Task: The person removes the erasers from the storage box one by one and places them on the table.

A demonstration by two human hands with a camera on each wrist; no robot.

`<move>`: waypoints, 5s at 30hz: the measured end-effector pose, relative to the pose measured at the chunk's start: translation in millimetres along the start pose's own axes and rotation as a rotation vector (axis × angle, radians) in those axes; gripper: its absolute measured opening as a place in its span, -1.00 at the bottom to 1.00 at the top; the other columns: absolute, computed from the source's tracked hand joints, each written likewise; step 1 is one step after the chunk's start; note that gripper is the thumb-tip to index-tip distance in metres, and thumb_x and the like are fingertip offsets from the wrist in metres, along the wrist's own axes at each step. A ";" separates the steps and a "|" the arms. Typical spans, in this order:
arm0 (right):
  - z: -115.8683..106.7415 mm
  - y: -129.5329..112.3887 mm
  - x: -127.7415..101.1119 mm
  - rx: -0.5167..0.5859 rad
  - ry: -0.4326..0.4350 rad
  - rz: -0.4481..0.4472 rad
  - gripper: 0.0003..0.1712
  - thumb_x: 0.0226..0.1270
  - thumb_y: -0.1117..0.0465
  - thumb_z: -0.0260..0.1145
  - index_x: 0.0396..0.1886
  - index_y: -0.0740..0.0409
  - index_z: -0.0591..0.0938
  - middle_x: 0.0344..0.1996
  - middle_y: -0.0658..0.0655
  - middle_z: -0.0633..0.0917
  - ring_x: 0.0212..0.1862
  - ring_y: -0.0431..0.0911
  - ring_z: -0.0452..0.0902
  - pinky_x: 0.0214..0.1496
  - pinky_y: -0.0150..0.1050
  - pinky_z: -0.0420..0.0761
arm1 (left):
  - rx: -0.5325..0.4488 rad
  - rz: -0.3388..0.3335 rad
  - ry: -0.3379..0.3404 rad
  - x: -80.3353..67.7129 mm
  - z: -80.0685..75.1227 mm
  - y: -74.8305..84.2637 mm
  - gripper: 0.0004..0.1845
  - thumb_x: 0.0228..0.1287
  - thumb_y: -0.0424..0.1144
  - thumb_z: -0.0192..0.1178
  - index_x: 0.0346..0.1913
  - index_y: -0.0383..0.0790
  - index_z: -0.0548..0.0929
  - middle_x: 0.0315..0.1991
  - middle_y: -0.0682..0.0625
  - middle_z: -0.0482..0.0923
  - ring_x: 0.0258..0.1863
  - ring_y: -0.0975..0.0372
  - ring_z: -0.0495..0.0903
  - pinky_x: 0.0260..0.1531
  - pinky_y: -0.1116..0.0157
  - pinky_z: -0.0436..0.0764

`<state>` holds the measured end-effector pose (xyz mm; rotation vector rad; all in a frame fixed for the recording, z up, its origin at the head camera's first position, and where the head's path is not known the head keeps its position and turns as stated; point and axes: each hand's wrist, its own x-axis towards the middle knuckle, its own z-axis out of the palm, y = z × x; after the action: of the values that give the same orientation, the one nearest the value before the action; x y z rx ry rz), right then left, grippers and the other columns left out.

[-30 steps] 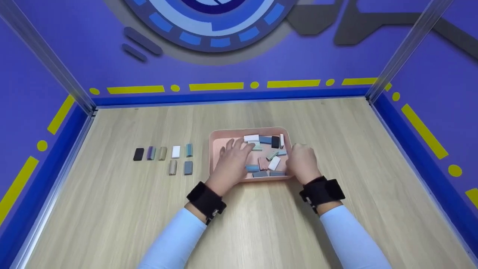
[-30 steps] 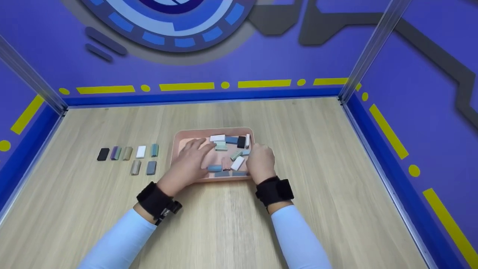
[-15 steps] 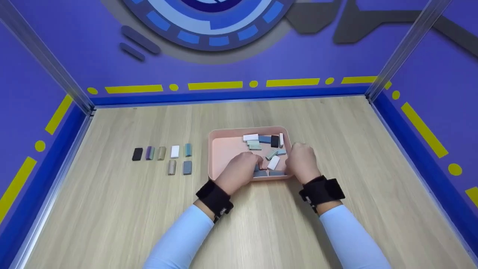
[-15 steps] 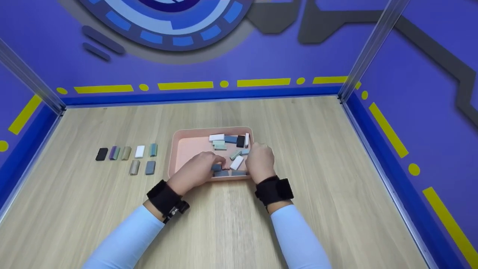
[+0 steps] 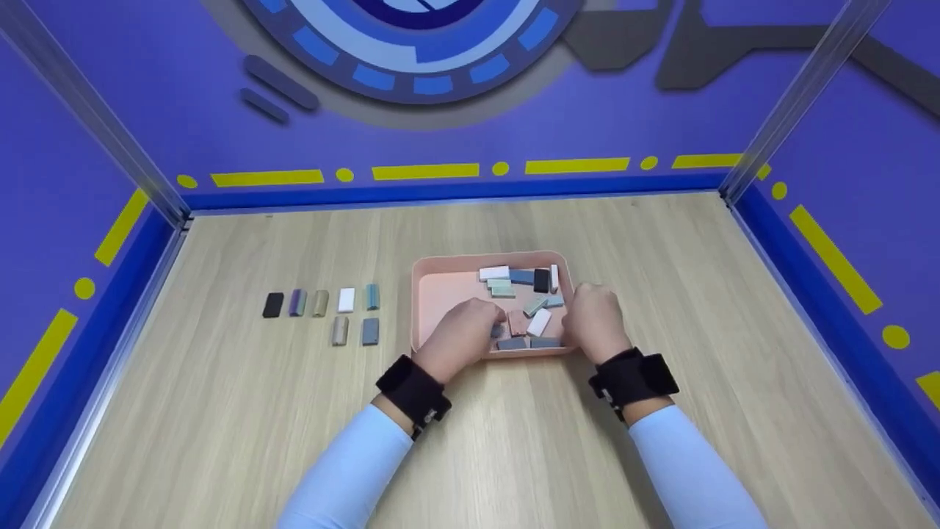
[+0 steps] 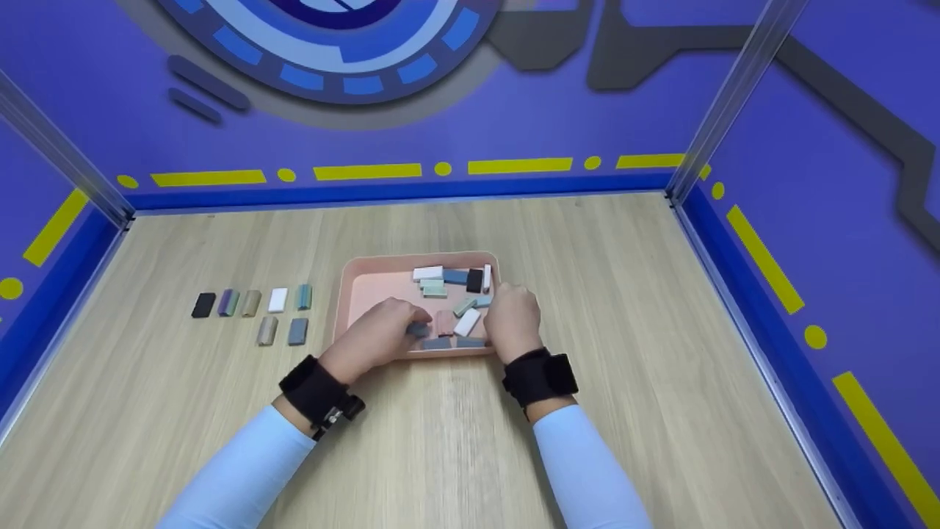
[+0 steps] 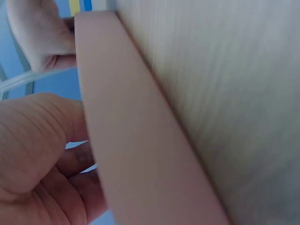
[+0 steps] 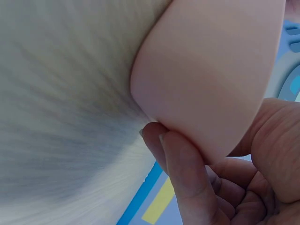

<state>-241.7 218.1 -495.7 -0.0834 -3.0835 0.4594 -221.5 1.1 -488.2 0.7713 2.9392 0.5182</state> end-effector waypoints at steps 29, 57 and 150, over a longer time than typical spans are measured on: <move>0.5 -0.4 -1.3 0.009 0.024 -0.026 -0.74 -0.14 0.34 0.28 -0.38 0.41 0.60 -0.42 0.34 0.66 -0.32 0.18 0.58 -0.27 0.01 0.55 | -0.243 -0.706 0.372 -98.1 -82.8 -150.6 -0.62 0.12 -0.41 0.08 0.04 -0.43 0.54 -0.06 -0.33 0.58 -0.19 -0.03 0.59 -0.24 0.11 0.58; 1.8 -0.1 -0.3 0.007 0.039 -0.019 -0.73 -0.13 0.35 0.27 -0.36 0.42 0.62 -0.42 0.36 0.66 -0.34 0.17 0.58 -0.29 0.02 0.54 | -0.111 -0.821 0.271 -107.8 -72.8 -157.7 -0.91 0.07 -0.37 0.06 -0.36 -0.32 0.53 -0.43 -0.18 0.52 -0.49 0.07 0.48 -0.68 0.23 0.37; 3.0 -1.4 -0.5 0.005 0.032 -0.032 -0.75 -0.11 0.34 0.26 -0.37 0.40 0.61 -0.42 0.34 0.66 -0.33 0.19 0.59 -0.29 0.01 0.55 | -0.091 -0.245 0.339 -23.6 -56.8 -64.2 -0.76 0.24 -0.34 0.12 -0.05 -0.15 0.64 -0.17 -0.07 0.63 -0.13 0.13 0.60 -0.11 0.21 0.59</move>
<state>-241.4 215.9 -498.2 -0.0405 -3.0474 0.4605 -238.9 -80.3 -456.9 0.3315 3.2208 0.8256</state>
